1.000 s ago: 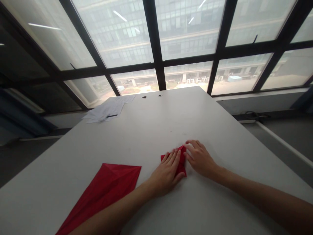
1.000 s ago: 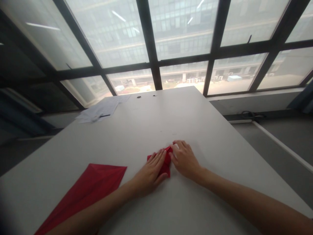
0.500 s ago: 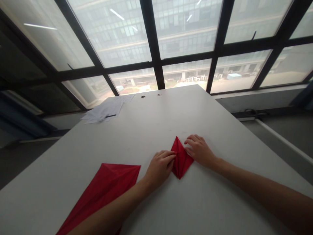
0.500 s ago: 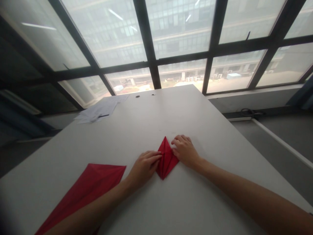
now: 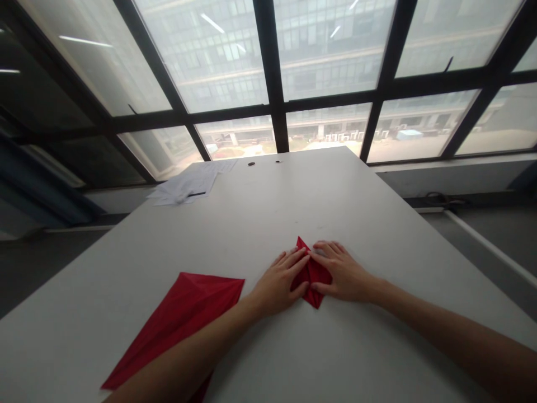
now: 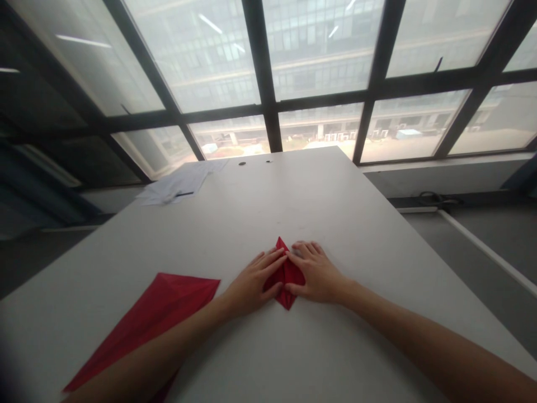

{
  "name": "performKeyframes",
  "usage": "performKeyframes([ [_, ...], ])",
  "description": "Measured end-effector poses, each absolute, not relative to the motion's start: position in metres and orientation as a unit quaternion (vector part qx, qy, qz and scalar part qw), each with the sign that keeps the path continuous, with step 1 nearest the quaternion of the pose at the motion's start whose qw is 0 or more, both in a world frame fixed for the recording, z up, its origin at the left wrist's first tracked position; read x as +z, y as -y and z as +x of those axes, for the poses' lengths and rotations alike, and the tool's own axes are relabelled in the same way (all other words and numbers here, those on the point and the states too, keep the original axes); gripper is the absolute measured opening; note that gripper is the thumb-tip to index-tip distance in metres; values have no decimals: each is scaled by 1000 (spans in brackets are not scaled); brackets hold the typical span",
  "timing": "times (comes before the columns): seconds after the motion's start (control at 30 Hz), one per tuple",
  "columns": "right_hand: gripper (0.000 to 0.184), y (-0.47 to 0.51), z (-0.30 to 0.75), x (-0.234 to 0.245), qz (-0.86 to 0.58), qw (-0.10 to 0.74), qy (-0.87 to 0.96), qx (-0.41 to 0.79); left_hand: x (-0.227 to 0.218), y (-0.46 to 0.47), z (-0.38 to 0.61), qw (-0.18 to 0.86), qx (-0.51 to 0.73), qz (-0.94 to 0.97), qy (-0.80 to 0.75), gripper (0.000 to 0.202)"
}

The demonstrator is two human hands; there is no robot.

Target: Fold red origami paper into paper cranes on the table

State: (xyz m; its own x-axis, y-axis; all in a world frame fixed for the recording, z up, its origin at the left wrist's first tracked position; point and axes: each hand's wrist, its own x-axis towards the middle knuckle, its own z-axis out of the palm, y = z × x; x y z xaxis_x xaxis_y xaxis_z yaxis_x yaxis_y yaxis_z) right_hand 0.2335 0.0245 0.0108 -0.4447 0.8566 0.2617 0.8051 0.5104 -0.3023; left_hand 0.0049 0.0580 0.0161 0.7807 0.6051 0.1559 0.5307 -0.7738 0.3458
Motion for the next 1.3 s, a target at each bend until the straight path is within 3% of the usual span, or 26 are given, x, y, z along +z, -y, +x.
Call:
performKeyframes([
  [0.13,92,-22,235,5,-487,161,855,73,12,-60,4,122,103,939,-303,68],
  [0.3,99,-22,235,4,-488,177,850,87,9,-61,4,109,88,943,-302,70],
  [0.4,89,-19,231,12,-479,204,848,99,12,-59,5,102,93,942,-306,73],
  [0.5,55,-14,225,23,-475,244,837,117,18,-54,7,89,108,939,-315,66],
  [0.57,43,-12,221,27,-480,253,830,129,24,-50,9,81,119,935,-323,54],
  [0.67,48,-14,223,26,-490,240,827,137,28,-49,10,82,133,929,-337,41],
  [0.87,59,-27,249,15,-471,162,860,110,23,-54,8,72,155,917,-361,37],
  [1.03,78,-29,252,7,-465,128,876,29,17,-53,9,54,130,943,-303,54],
  [1.23,55,-7,226,-2,-532,125,837,-18,15,-50,9,64,88,957,-270,65],
  [1.3,59,2,218,-8,-542,120,831,-18,16,-49,9,62,93,956,-270,66],
])
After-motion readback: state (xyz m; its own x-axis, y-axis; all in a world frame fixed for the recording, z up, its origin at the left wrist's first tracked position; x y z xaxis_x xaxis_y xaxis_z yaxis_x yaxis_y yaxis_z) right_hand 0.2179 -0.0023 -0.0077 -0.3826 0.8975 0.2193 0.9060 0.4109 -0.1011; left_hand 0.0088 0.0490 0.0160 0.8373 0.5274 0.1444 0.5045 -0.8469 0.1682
